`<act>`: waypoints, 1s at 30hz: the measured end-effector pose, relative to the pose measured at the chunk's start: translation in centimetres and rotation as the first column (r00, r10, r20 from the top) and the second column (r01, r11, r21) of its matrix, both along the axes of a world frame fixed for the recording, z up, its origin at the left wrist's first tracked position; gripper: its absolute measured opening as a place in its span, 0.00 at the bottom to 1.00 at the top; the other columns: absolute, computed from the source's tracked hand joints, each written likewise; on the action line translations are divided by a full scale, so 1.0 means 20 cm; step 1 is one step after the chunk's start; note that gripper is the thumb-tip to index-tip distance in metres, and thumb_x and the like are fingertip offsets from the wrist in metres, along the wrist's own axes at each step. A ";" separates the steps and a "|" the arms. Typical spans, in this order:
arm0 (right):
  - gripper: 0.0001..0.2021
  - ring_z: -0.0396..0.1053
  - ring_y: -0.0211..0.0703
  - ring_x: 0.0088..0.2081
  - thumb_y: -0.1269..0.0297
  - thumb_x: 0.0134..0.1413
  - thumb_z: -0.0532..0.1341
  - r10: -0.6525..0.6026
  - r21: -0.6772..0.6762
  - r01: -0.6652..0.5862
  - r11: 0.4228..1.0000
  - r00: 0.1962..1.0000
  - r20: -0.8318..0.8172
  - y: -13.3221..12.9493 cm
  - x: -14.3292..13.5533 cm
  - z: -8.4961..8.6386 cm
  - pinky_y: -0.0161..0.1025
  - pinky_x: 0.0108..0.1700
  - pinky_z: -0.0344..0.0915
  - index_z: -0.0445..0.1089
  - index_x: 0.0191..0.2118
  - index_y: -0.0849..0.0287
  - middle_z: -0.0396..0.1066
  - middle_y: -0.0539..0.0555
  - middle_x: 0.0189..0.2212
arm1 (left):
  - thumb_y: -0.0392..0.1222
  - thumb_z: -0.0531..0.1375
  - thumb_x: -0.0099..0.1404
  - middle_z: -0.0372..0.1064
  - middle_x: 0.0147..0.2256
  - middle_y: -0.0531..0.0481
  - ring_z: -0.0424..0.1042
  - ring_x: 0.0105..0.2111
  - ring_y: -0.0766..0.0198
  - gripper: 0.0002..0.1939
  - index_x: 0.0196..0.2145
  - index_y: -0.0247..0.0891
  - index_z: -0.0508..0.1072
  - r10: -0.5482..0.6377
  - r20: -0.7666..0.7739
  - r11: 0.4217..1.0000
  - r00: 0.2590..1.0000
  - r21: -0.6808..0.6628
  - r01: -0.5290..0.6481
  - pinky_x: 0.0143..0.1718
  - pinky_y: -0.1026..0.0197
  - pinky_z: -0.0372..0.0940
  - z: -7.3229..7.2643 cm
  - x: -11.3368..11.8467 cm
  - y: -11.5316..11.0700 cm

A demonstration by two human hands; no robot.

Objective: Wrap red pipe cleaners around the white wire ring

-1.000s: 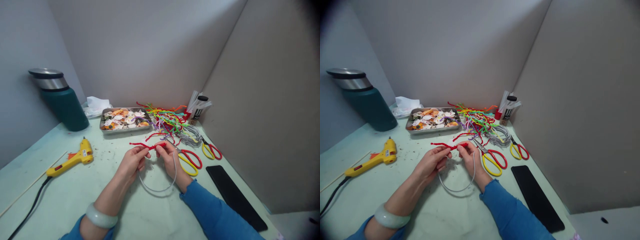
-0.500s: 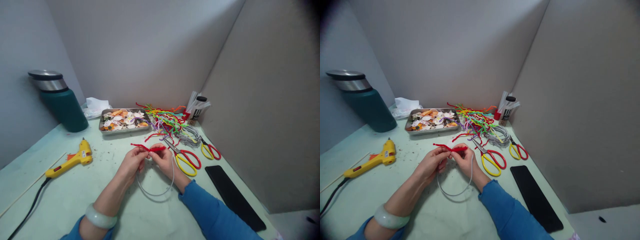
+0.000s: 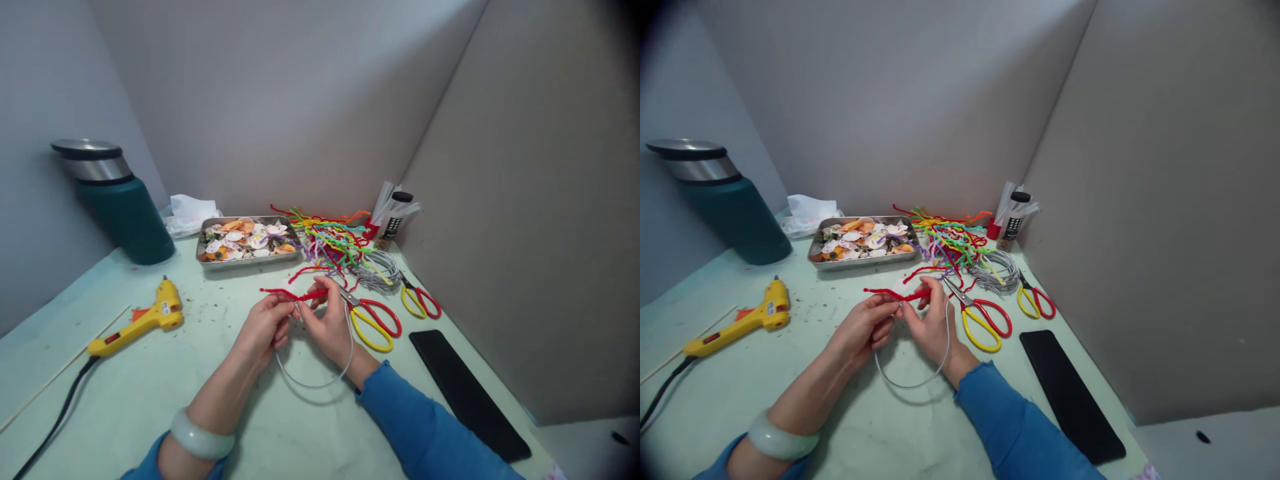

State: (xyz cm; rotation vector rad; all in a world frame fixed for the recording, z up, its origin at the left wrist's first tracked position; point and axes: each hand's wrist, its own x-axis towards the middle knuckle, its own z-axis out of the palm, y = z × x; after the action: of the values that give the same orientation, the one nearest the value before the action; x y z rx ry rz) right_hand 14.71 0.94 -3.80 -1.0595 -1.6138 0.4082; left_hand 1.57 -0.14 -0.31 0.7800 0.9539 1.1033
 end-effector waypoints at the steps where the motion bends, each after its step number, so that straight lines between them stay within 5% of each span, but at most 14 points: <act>1: 0.23 0.64 0.41 0.34 0.68 0.50 0.60 -0.014 0.039 0.013 0.999 0.999 0.028 0.00 0.00 0.01 0.41 0.36 0.65 0.55 0.52 0.56 0.63 0.56 0.40 | 0.38 0.61 0.51 0.65 0.23 0.56 0.47 0.10 0.79 0.08 0.28 0.36 0.64 0.002 0.003 1.000 1.000 0.004 -0.002 0.09 0.72 0.42 0.00 0.00 0.00; 5: 0.16 0.63 0.46 0.40 0.68 0.51 0.58 -0.059 0.128 0.045 0.991 0.992 0.109 0.00 0.00 0.02 0.43 0.39 0.64 0.60 0.47 0.57 0.62 0.58 0.43 | 0.38 0.62 0.50 0.66 0.23 0.56 0.46 0.09 0.80 0.09 0.27 0.36 0.65 0.028 -0.006 1.000 1.000 0.006 -0.028 0.08 0.72 0.40 0.00 0.01 0.00; 10: 0.10 0.62 0.41 0.31 0.67 0.51 0.59 -0.076 0.075 0.062 0.995 0.975 0.208 0.00 0.01 0.03 0.42 0.38 0.62 0.62 0.40 0.58 0.63 0.54 0.34 | 0.40 0.61 0.51 0.57 0.14 0.58 0.43 0.09 0.78 0.07 0.23 0.34 0.67 -0.028 -0.056 1.000 0.998 0.002 0.028 0.09 0.70 0.39 -0.01 -0.01 0.01; 17: 0.07 0.62 0.42 0.32 0.65 0.51 0.59 -0.063 0.092 0.041 0.995 0.966 0.250 -0.01 0.02 0.04 0.42 0.39 0.60 0.62 0.38 0.58 0.64 0.54 0.34 | 0.41 0.60 0.52 0.50 0.10 0.61 0.42 0.08 0.76 0.08 0.21 0.37 0.65 -0.037 -0.119 0.999 0.992 -0.011 0.036 0.08 0.70 0.41 0.00 0.00 -0.01; 25: 0.05 0.62 0.43 0.33 0.66 0.52 0.58 -0.094 0.118 0.062 0.991 0.953 0.289 -0.01 0.01 0.04 0.42 0.39 0.58 0.62 0.35 0.58 0.65 0.54 0.33 | 0.52 0.59 0.56 0.46 0.08 0.61 0.42 0.07 0.76 0.19 0.17 0.37 0.64 0.021 -0.211 0.999 0.977 0.030 -0.015 0.08 0.69 0.39 -0.01 0.03 0.00; 30: 0.06 0.62 0.45 0.35 0.67 0.50 0.58 -0.130 0.123 0.095 0.988 0.938 0.322 -0.01 0.00 0.03 0.42 0.40 0.57 0.62 0.35 0.58 0.65 0.54 0.33 | 0.49 0.58 0.57 0.48 0.09 0.60 0.44 0.08 0.75 0.16 0.18 0.37 0.64 0.147 -0.311 0.989 0.939 0.062 -0.135 0.10 0.69 0.39 -0.04 0.04 0.02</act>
State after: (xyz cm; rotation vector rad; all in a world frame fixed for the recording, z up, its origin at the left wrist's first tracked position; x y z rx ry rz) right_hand 14.70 0.71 -3.26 -1.1775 -1.8350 0.0670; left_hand 2.33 0.18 -1.18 0.9509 1.2766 1.1440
